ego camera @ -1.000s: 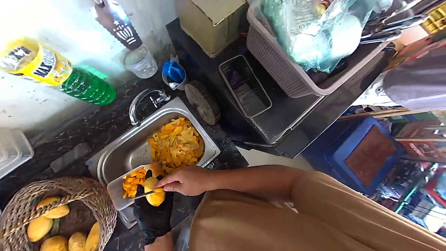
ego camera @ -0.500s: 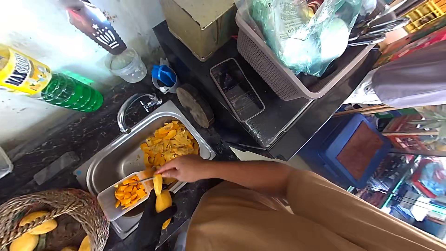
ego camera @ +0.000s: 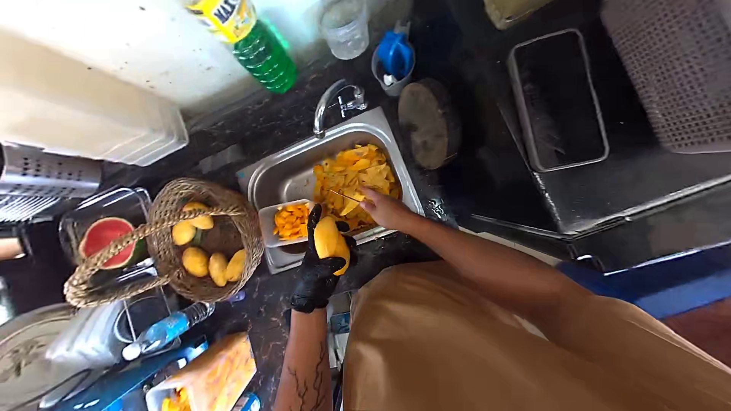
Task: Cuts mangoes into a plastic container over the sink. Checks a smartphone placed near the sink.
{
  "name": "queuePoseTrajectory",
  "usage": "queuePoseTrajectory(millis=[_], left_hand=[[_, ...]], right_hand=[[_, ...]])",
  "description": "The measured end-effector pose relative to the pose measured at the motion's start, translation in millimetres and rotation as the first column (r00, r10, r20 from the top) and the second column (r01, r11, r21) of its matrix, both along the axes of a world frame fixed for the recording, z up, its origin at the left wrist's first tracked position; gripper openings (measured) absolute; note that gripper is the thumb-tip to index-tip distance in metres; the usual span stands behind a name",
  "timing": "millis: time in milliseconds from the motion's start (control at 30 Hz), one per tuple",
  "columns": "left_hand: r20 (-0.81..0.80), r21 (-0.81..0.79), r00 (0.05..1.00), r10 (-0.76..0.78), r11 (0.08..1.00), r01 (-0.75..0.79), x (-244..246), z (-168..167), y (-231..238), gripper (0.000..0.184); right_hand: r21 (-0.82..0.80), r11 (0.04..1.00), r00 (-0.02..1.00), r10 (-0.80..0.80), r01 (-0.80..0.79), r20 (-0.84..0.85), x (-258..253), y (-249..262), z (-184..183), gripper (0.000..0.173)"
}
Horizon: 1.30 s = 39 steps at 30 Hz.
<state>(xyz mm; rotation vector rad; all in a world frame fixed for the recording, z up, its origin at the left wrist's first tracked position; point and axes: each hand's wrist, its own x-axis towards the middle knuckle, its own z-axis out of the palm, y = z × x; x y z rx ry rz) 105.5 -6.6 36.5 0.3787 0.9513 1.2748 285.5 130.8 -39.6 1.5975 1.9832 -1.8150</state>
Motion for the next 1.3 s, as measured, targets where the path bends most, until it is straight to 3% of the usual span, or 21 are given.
queuePoseTrajectory(millis=[67,167,233,333,400,467,667,800,967,1067,1167,1233,1300], left_hand=[[0.011,-0.002,1.000,0.003,1.000,-0.003,-6.6,-3.1,-2.0,0.107],[-0.044,-0.080,0.999,0.021,0.996,-0.025,-12.0,-3.4,-8.5,0.085],[-0.071,-0.168,0.997,0.011,0.985,-0.023,-8.5,9.8,-7.3,0.074],[-0.019,-0.241,1.000,0.004,0.970,-0.009,-0.3,38.6,-3.2,0.073],[0.000,-0.209,1.000,-0.007,0.978,0.007,-3.5,28.0,-8.4,0.067],[-0.058,-0.152,0.997,-0.052,0.987,0.043,-8.9,13.1,-12.6,0.074],[-0.223,-0.225,0.965,-0.140,0.970,0.089,-9.7,16.8,-7.8,0.098],[-0.281,-0.281,0.954,-0.101,0.959,0.019,-7.1,12.9,-4.6,0.083],[-0.301,-0.330,0.940,-0.159,0.942,0.054,-5.3,16.0,2.3,0.077],[-0.322,-0.306,0.922,-0.216,0.945,0.115,-6.1,13.8,0.1,0.077],[-0.370,-0.307,0.891,-0.264,0.940,0.151,-9.2,-2.7,-18.3,0.071],[-0.307,-0.333,0.927,-0.215,0.937,0.107,-12.8,-9.5,-29.1,0.079],[-0.227,-0.331,0.967,-0.112,0.943,0.031,-13.6,-11.1,-26.1,0.080]], right_hand=[[-0.022,1.000,0.992,-0.020,0.018,-0.127,3.4,-5.7,26.6,0.052],[0.035,0.990,0.932,0.139,-0.135,-0.336,7.8,-21.2,76.3,0.046],[0.169,0.948,0.899,0.311,-0.270,-0.308,9.7,-30.1,96.3,0.049],[0.357,0.859,0.867,0.455,-0.367,-0.205,9.1,-38.6,104.1,0.051],[0.446,0.824,0.867,0.464,-0.348,-0.181,8.1,-42.3,100.7,0.046],[0.536,0.791,0.879,0.445,-0.296,-0.171,5.1,-46.8,94.0,0.041],[0.453,0.845,0.889,0.409,-0.284,-0.207,0.8,-46.7,91.0,0.038],[0.355,0.880,0.887,0.406,-0.315,-0.219,1.2,-43.3,93.0,0.035],[0.327,0.927,0.946,0.258,-0.185,-0.197,0.6,-37.8,93.1,0.036],[0.275,0.961,0.970,0.090,-0.024,-0.227,2.7,-24.9,93.6,0.037],[0.277,0.947,0.967,-0.094,0.161,-0.238,20.3,25.6,89.8,0.041],[0.217,0.972,0.982,-0.046,0.086,-0.184,28.4,45.5,85.6,0.046],[0.040,0.999,0.987,-0.027,0.033,-0.160,22.5,29.9,82.9,0.055]])
